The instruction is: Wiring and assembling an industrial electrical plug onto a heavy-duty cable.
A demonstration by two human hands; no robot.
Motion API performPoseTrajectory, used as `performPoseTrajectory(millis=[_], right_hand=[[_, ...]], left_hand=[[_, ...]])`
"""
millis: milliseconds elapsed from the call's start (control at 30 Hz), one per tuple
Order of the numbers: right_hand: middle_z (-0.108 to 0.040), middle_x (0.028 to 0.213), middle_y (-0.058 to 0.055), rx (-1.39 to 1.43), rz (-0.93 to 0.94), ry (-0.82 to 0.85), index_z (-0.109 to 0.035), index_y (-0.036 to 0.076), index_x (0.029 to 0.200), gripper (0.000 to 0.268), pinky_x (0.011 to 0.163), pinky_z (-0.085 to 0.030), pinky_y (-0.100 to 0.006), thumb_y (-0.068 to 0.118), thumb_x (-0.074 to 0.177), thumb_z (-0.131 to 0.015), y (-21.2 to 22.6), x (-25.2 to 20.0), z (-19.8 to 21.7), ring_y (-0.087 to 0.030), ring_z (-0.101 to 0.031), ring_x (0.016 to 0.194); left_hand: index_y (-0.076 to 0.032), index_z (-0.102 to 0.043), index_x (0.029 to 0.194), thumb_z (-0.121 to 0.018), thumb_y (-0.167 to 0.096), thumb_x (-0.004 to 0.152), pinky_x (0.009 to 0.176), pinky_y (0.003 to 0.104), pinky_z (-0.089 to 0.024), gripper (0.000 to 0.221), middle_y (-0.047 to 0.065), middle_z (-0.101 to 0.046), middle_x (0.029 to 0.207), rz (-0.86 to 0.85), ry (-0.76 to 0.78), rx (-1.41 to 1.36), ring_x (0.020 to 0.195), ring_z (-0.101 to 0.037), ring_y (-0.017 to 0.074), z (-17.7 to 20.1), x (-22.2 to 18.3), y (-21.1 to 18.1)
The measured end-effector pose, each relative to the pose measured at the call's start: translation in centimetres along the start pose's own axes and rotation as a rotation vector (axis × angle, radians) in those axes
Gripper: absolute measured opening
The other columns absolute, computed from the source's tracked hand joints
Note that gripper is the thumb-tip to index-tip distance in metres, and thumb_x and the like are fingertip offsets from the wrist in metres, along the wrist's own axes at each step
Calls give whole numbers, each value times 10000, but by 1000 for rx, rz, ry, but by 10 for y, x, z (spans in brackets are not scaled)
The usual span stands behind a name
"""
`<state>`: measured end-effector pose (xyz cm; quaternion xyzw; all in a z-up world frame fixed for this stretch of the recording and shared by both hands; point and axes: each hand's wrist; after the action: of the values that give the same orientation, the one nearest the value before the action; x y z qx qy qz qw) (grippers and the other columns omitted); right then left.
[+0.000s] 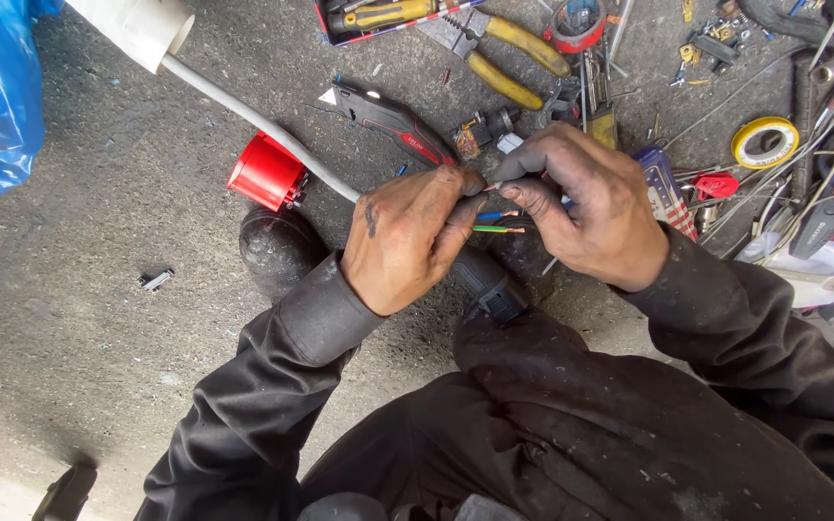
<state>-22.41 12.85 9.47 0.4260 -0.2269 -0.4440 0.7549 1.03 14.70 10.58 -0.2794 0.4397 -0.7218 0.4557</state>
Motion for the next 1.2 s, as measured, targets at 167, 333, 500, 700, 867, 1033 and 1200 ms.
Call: performPoseTrajectory(millis=[167,333,500,700,867,1033,1200], right_hand=[[-672,1025,-130,0,-43,2,-664,1,1109,172,790,-564,-359,79,988,-757,5,1,5,-250,-710,941],[-704,1116,-113,75,-33,-63,-659,4,1237,307,801,-581,-325,159,999,-776,10,-3,8,-205,-725,975],[-720,1069,-104,132,-110,-64,-716,17,1162,280,683,-563,-277,187,955,-798,7,-6,7,-153,-706,847],[-726,1004,-92,179,-95,-80,-715,25,1110,163,762,-570,-304,130,998,-771,-4,-11,-2,-171,-720,889],[-726,994,-88,368,-327,-22,-571,19,1313,383,830,-592,-297,130,960,-670,-30,-34,14,-159,-720,905],[-706,1115,-123,-95,-409,-228,-666,9,1242,183,842,-598,-326,90,1085,-713,-60,-64,13,-192,-722,950],[-605,1075,-96,-475,-34,-116,-686,45,1174,190,833,-575,-402,175,1044,-733,-50,-62,-27,-270,-655,979]], left_hand=[[-26,-605,1135,-680,-48,1006,791,413,-549,151,138,-654,973,11,-35,-78,898,-695,339,-6,1,7],[-25,-606,1115,-655,-58,1028,760,374,-549,105,124,-651,956,123,3,-219,840,-698,284,-11,3,15],[-19,-601,1113,-655,-49,1034,801,381,-539,100,129,-647,977,79,4,-198,891,-674,292,-13,1,18],[-11,-606,1138,-658,-31,1022,817,387,-554,128,140,-662,1007,59,47,-177,927,-699,312,-11,-3,19],[47,-565,1292,-610,-19,1025,924,346,-571,279,179,-678,1206,96,54,-253,1083,-719,260,14,7,6],[30,-642,1265,-603,-4,1067,975,324,-551,204,149,-710,1190,138,35,-266,1111,-700,219,20,-9,35],[10,-662,1217,-629,-19,1096,950,292,-549,129,99,-725,1134,254,3,-284,1042,-669,166,41,-23,56]])
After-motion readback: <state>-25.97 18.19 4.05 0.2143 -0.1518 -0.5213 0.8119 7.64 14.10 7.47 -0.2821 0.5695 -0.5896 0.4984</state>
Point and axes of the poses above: each hand's wrist, its own x-axis towards the middle knuckle, its own z-axis out of the back of the hand, y = z × x
